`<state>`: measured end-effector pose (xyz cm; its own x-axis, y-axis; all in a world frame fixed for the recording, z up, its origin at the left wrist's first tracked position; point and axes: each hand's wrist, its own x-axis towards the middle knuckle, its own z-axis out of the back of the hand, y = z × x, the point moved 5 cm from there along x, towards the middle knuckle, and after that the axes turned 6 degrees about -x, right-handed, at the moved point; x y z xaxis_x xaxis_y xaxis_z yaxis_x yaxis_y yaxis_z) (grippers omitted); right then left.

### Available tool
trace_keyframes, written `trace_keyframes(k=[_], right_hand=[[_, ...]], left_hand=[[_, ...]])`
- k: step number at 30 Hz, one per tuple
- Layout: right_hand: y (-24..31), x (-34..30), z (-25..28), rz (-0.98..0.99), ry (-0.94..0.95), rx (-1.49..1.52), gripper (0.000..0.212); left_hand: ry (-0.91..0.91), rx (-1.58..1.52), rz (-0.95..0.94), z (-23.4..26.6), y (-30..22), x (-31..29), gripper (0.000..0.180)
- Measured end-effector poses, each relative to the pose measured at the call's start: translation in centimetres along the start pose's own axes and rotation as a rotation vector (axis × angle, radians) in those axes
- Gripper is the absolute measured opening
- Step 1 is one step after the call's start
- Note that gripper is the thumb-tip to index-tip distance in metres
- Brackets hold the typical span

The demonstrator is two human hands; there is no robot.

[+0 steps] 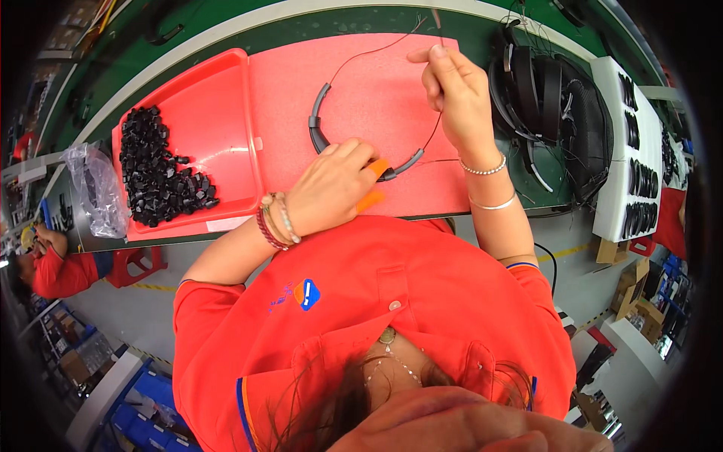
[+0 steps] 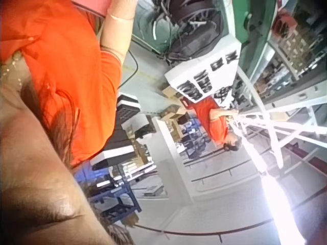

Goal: Assembling small black components onto a wire or headband frame using pliers at a factory workstation.

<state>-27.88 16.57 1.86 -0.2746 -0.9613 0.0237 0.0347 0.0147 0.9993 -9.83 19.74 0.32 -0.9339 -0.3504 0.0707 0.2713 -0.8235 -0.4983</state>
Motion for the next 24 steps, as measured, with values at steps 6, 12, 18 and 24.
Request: trace_keyframes(k=[6,12,18,24], right_hand=[[0.9,-2.7,-3.0,0.146,0.136,-0.455,0.029],[2.1,-3.6,-4.5,0.408,0.136,-0.583,0.018],[1.7,-3.7,-4.8,0.508,0.129,-0.596,0.015],[1.5,-3.8,-4.7,0.543,0.163,-0.676,0.017]], left_hand=[[-0.777,-0.044,0.061,7.3,1.0,0.8,0.029],[-0.868,-0.148,0.041,7.2,2.0,1.6,0.023],[-0.778,-1.11,0.216,5.3,3.9,1.7,0.017],[-0.845,-1.219,0.236,4.7,4.6,1.6,0.009]])
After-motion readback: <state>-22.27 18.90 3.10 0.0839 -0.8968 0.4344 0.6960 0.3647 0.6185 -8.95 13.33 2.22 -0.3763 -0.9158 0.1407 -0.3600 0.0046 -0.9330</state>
